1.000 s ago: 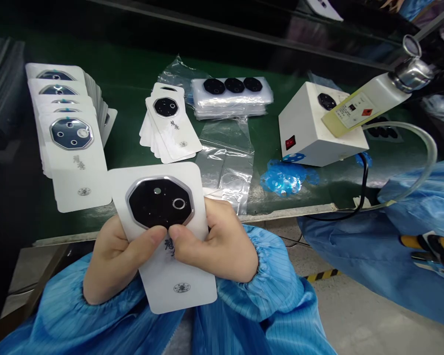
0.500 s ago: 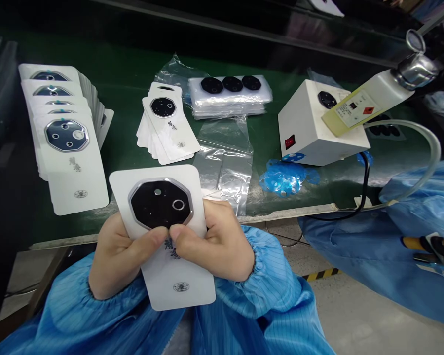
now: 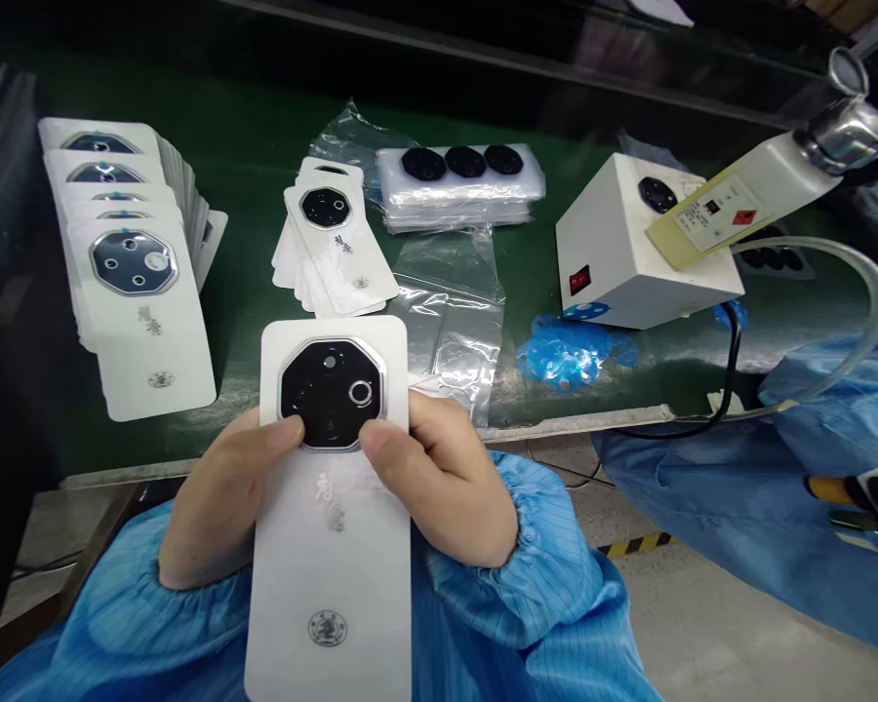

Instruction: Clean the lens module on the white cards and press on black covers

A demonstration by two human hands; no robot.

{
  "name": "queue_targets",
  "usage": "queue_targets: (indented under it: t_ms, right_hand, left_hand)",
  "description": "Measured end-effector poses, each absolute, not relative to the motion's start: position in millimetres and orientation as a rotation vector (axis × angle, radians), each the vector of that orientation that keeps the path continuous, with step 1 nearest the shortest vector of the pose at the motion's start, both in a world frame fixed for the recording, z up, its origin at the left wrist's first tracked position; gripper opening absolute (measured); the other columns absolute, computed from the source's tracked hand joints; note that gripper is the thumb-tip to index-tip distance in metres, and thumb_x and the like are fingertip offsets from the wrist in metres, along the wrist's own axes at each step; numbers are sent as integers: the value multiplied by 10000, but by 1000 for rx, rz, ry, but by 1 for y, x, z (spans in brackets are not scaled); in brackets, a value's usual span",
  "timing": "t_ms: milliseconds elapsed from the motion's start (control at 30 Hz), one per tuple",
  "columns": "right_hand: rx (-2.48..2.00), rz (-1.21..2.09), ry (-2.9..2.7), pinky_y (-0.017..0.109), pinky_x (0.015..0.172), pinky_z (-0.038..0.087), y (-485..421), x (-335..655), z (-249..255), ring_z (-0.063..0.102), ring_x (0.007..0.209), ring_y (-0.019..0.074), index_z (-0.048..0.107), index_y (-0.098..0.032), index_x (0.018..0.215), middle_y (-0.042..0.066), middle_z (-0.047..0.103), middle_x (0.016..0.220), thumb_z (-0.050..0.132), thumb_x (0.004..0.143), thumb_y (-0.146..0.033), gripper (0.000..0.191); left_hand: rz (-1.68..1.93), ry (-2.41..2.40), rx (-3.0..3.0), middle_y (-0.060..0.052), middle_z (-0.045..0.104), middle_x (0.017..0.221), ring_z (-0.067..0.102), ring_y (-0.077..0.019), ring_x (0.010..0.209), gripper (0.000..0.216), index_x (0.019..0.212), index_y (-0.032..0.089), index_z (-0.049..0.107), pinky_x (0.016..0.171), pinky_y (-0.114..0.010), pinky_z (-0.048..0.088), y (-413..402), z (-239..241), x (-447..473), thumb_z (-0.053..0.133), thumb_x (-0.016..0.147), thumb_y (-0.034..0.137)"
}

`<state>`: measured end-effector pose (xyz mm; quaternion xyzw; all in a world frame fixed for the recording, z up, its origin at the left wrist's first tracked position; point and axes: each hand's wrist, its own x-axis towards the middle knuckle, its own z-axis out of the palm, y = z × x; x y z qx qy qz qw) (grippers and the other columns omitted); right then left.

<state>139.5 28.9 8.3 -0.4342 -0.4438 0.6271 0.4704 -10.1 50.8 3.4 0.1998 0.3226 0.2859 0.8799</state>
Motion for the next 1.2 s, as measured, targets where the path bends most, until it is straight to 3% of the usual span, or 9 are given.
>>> queue_targets:
  t_ms: [200,433,600,767,900,1067,1200]
  right_hand:
    - [-1063,1538,-1205,172,439,369,37,143,4,449,521,64,531,-175,718,-31,502,629,525,848,-237,144]
    - [-1194,1396,-1329,205,485,408,48,142,-11,457,544,92,524,-168,668,-13,521,610,597,746,-304,173]
    - [-1108,1349,-1387,209,488,393,50,142,-18,437,533,90,509,-170,670,-13,494,599,587,769,-417,277]
    - [-1104,1395,-1386,201,407,309,45,141,-28,397,467,78,463,-173,635,-16,443,552,434,854,-569,453]
    - [-1161,1370,-1397,209,396,243,45,142,-31,311,444,64,367,-187,565,-35,339,501,325,890,-603,530]
    - [-1068,1466,-1640,222,459,322,47,142,-27,418,498,89,465,-158,585,3,458,539,362,862,-625,552]
    - [-1123,1431,-1707,230,527,386,50,140,-31,479,588,105,533,-152,737,12,544,671,419,838,-627,499]
  left_hand:
    - [671,839,756,11,609,552,570,-120,490,209,680,168,608,443,-196,453,53,-8,-11,637,761,358]
    - [800,969,1015,8,629,627,555,-120,565,106,737,161,652,485,-192,449,57,-27,-11,660,726,267]
    - [784,929,1074,-21,611,601,531,-138,536,280,713,126,653,466,-223,420,56,-34,-13,673,715,405]
    - [833,1032,1038,-15,536,579,493,-135,532,499,659,133,588,465,-239,388,58,-42,-20,482,813,595]
    - [831,997,1087,24,428,473,370,-86,456,551,506,139,507,428,-224,284,65,-37,-21,594,702,646]
    - [832,968,1064,-19,572,571,489,-131,535,458,652,123,609,488,-239,391,73,-32,-21,607,720,576]
    - [945,1053,1091,-16,580,613,523,-133,557,401,683,129,579,528,-262,423,85,-37,-25,540,803,509]
